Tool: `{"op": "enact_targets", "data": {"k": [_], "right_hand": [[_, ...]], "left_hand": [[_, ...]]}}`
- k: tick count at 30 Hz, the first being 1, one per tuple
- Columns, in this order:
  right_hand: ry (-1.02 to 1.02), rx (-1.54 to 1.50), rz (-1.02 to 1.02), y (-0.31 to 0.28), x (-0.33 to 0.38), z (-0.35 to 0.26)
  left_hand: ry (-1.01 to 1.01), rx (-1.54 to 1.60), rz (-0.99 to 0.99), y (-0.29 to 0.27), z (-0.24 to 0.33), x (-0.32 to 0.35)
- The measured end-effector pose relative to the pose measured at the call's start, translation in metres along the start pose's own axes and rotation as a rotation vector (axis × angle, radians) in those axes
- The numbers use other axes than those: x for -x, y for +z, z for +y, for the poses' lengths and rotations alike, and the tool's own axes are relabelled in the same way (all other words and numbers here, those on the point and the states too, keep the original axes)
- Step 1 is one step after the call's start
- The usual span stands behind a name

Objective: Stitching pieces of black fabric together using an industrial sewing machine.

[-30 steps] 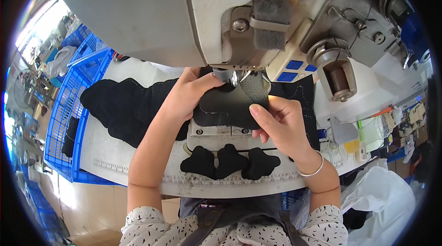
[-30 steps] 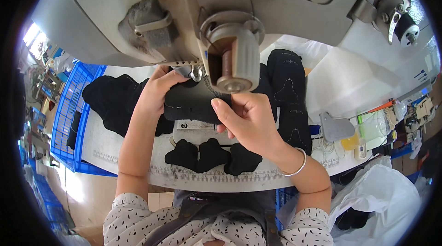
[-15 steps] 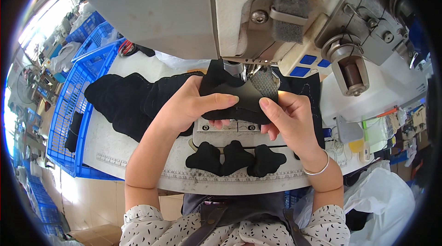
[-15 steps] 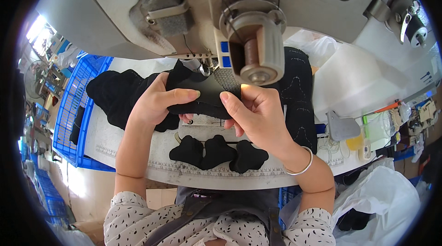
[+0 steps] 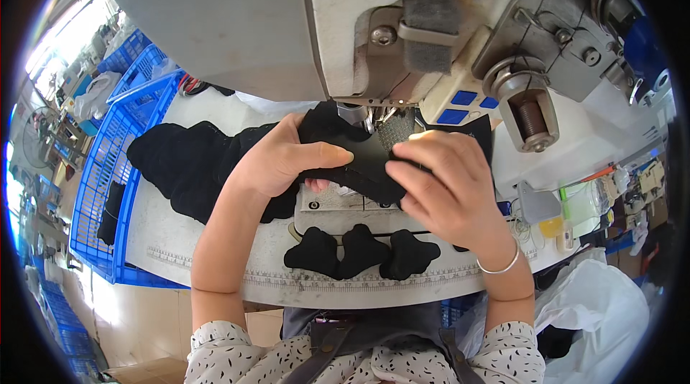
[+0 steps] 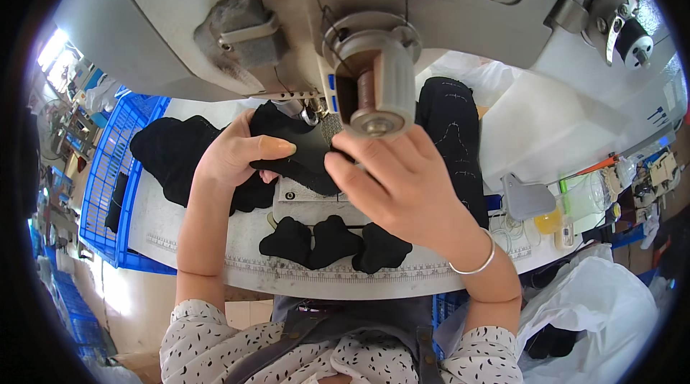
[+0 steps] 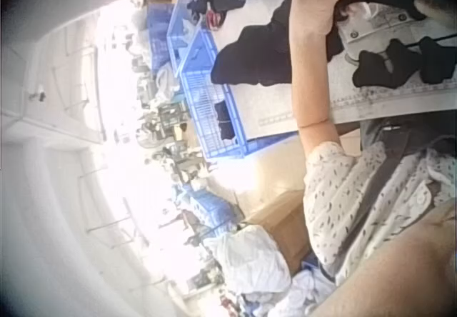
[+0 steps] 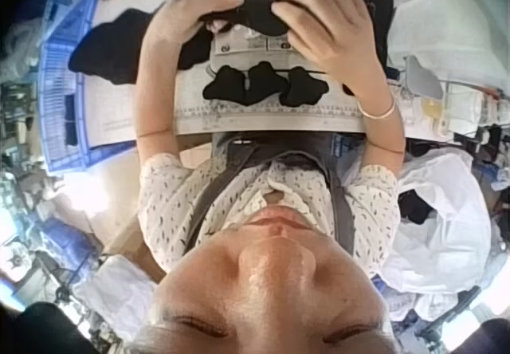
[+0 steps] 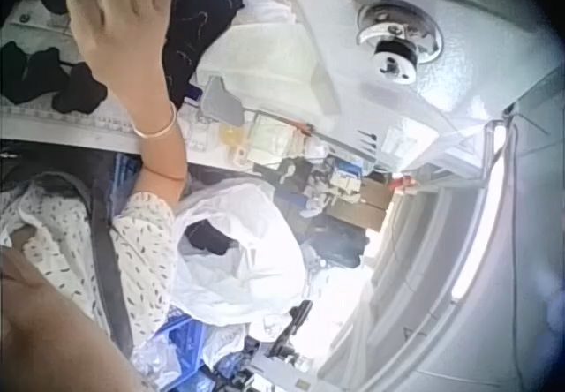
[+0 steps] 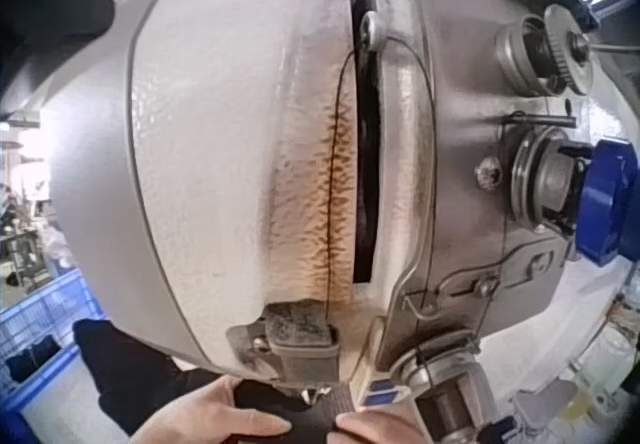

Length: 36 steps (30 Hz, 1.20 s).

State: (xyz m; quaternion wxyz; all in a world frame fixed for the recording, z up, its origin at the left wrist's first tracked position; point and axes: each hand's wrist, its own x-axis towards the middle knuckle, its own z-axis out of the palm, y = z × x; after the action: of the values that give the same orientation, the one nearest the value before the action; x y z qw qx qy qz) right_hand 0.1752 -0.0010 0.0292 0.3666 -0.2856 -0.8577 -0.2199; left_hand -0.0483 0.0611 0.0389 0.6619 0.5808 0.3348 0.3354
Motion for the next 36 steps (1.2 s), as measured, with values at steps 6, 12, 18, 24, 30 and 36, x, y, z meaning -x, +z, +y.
{"op": "enact_targets", "data": {"k": [6,12,18,24,30,36], "right_hand": [[-0.081,0.012,0.141,0.014,0.008,0.003],[-0.054,0.018,0.162,0.016,0.006,0.002],[-0.052,0.027,0.178,0.019,0.007,0.004],[-0.056,0.035,0.209,0.022,0.007,0.007],[-0.03,0.075,0.267,0.027,0.002,0.0],[0.004,0.11,0.263,0.031,0.003,-0.009]], "left_hand": [[0.01,0.045,-0.004,0.005,-0.002,-0.003],[0.021,0.012,-0.045,0.0,0.0,-0.006],[0.021,-0.01,-0.028,0.001,0.005,-0.01],[0.002,-0.062,-0.009,-0.001,0.01,-0.014],[-0.02,-0.16,-0.093,-0.015,0.015,-0.025],[-0.102,-0.196,-0.201,-0.03,0.018,-0.041]]}}
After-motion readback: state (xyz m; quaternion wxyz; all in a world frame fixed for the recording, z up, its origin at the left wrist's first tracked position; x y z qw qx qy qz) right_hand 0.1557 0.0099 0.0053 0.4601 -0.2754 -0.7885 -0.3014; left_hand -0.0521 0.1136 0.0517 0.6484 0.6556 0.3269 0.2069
